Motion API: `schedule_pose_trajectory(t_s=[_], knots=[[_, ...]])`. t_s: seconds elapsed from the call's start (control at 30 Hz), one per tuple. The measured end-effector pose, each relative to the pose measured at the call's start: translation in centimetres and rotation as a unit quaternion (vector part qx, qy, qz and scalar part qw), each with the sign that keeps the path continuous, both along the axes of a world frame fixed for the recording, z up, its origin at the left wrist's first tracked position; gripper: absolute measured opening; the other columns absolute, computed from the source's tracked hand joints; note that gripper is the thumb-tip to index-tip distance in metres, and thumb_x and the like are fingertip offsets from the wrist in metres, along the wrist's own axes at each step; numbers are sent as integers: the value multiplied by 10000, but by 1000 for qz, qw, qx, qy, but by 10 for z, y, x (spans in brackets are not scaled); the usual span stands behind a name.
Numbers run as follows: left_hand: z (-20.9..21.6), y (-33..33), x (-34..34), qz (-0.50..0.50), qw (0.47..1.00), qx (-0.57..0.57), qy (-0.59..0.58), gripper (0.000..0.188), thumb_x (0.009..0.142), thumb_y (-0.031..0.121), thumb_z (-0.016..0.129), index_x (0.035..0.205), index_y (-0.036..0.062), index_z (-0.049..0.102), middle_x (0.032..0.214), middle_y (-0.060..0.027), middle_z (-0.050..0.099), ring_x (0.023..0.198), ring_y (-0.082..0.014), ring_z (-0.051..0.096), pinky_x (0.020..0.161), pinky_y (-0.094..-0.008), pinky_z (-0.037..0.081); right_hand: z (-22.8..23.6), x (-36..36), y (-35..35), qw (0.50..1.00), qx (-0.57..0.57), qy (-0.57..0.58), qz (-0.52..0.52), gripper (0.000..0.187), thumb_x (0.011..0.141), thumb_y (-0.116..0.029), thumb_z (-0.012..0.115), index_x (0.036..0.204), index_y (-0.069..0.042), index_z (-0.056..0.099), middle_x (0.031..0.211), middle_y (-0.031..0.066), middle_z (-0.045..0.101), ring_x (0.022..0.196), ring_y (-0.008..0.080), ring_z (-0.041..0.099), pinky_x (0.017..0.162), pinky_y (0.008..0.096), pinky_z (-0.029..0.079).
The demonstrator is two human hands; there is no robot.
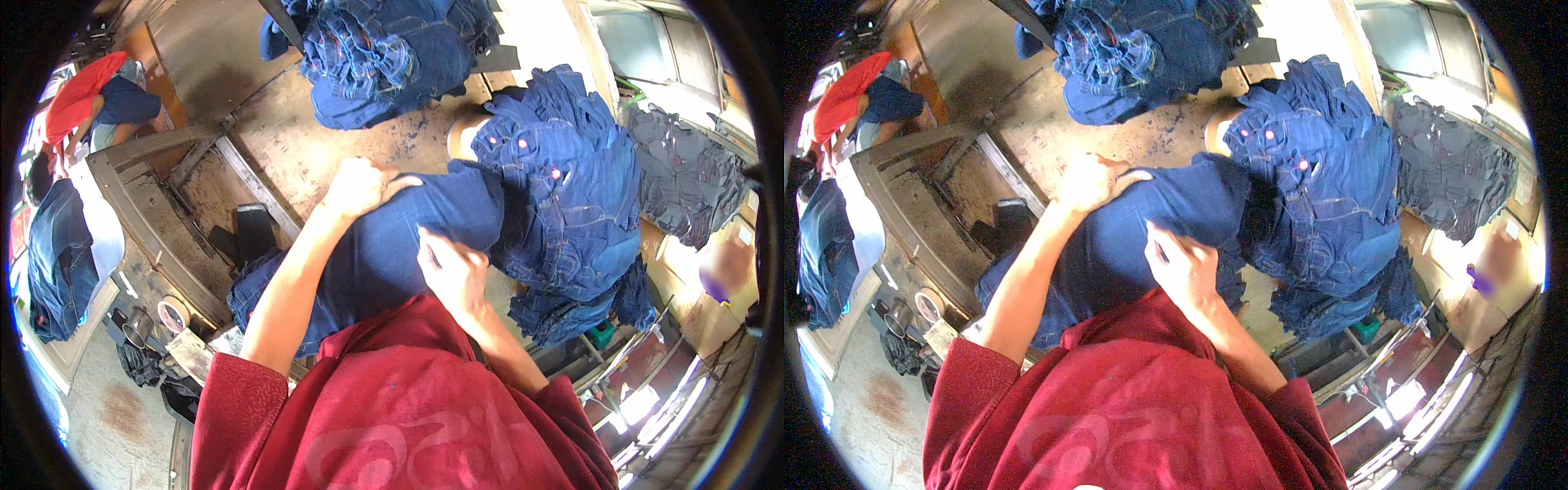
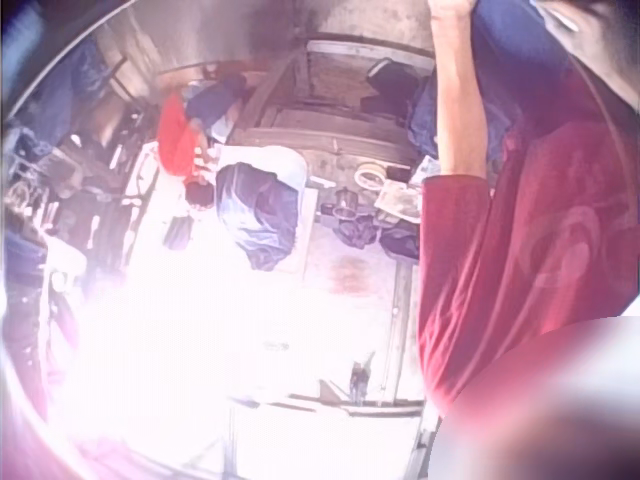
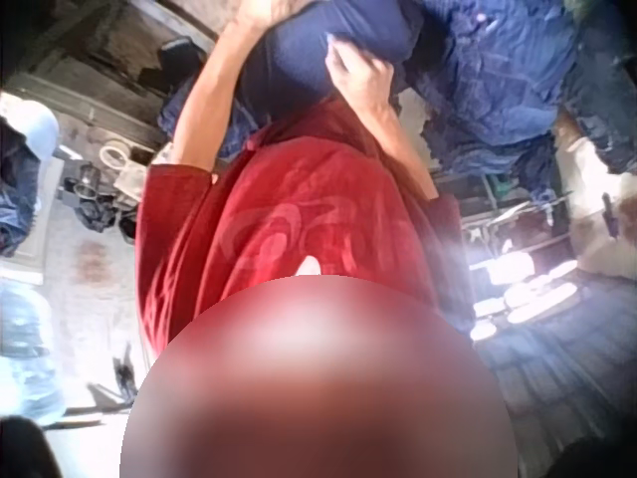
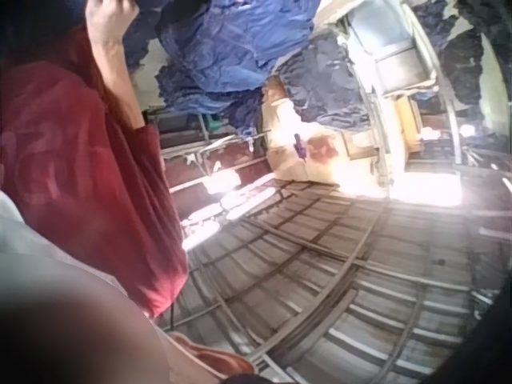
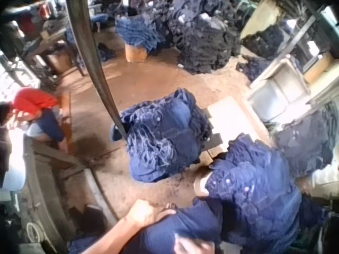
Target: The person repeatedly picks up denim jeans from a pile, pulls out loose threads by hand, and places the jeans back on the pile. The process is repeated for multiple pairs of jeans.
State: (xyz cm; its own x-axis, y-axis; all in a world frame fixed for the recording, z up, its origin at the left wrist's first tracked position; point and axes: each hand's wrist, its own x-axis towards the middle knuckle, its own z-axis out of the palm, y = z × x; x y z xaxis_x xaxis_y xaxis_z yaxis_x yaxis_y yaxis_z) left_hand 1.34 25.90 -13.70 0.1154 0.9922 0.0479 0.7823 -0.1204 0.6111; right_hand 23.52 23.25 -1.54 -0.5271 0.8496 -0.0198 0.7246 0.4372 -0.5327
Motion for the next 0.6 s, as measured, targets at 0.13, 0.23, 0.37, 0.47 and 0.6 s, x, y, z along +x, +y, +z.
schedule_pose_trajectory(t_s=[0.13, 0.23, 0.37, 0.47, 0.6], knots=[[-6, 0, 1, -3, 1000, 11, -28, 568, 963, 615, 723, 657, 137, 697, 551, -107, 623, 514, -319, 665, 541, -430, 534, -18, -5, 6, 999, 44, 13, 9, 178, 884, -91, 806, 1051, -151, 786, 683, 15, 702, 551, 174, 681, 514, 328, 562], [-9, -1, 3, 6, 999, 25, -40, 564, 960, 609, 730, 652, 138, 695, 544, -108, 616, 511, -324, 661, 536, -429, 533, -15, -7, 6, 998, 34, -48, 25, 179, 888, -111, 798, 1061, -153, 787, 678, 15, 700, 552, 181, 685, 506, 329, 565], [-8, -1, 2, -2, 1000, 23, -19, 555, 956, 608, 734, 669, 135, 713, 558, -117, 633, 526, -336, 670, 544, -429, 540, 3, -1, 3, 995, 5, -89, 51, 171, 890, -121, 791, 1059, -150, 782, 697, 22, 721, 559, 187, 699, 506, 329, 570], [-5, 0, 1, -8, 1000, 26, -16, 538, 957, 598, 741, 696, 129, 747, 533, -126, 618, 502, -336, 661, 527, -428, 535, 9, 4, 4, 997, -20, -64, 46, 182, 888, -99, 794, 1065, -136, 777, 709, 30, 730, 564, 190, 708, 515, 331, 577], [-4, 0, 2, 7, 997, 28, -71, 503, 957, 594, 747, 795, 122, 806, 522, -130, 610, 482, -333, 654, 519, -428, 535, -5, 0, 9, 999, 13, 19, 22, 197, 885, -66, 800, 1072, -116, 767, 726, 32, 731, 567, 193, 711, 526, 341, 585]])
